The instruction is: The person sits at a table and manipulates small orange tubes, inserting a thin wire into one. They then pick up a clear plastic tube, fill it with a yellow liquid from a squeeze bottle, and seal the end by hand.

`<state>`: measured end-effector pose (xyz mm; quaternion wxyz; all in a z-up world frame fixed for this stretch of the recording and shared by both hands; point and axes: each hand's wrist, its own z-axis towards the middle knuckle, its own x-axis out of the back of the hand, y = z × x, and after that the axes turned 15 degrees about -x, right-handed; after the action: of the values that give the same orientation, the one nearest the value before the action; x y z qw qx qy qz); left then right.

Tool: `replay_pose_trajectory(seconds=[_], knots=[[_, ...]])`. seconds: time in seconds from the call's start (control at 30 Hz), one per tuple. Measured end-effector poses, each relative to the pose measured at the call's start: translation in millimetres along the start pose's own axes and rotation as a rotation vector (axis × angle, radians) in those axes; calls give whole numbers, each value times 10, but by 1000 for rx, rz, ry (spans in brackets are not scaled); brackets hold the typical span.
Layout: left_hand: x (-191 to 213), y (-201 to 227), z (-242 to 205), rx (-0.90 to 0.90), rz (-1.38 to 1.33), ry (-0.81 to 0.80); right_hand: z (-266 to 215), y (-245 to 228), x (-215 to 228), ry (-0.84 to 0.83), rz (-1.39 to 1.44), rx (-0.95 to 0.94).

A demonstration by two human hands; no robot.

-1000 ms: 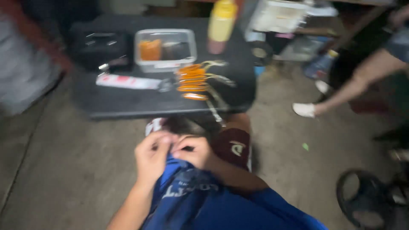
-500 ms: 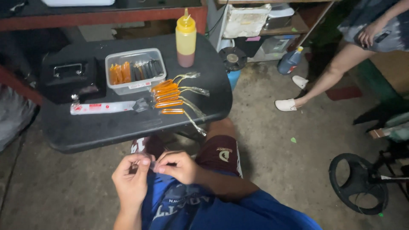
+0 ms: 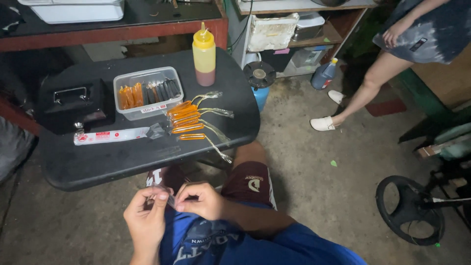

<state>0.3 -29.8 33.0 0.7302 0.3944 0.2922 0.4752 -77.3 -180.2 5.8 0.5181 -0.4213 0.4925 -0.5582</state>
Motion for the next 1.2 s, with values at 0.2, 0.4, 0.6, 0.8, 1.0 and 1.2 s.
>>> replay_pose_trajectory(seconds=[0.2,0.4,0.6,0.8,1.0,1.2], knots=[[5,64,32,-2,47,-3,5,-5,-3,-41,-47,-45],[-8,37,54,35,76,-8,4,-20,6,-9,37,-40],[-90,62,98,14,-136,-90,-7,-70,46,15,-5,-50],[-298,184,176,-64,-125,-229,-38,289,244,121,-175,-137],[-460,140,241,-253,-130,-208,-64,147,250,183,-223,-227],[-436,135,264,-296,-155,-192,-51,37,135,186,-93,-197]])
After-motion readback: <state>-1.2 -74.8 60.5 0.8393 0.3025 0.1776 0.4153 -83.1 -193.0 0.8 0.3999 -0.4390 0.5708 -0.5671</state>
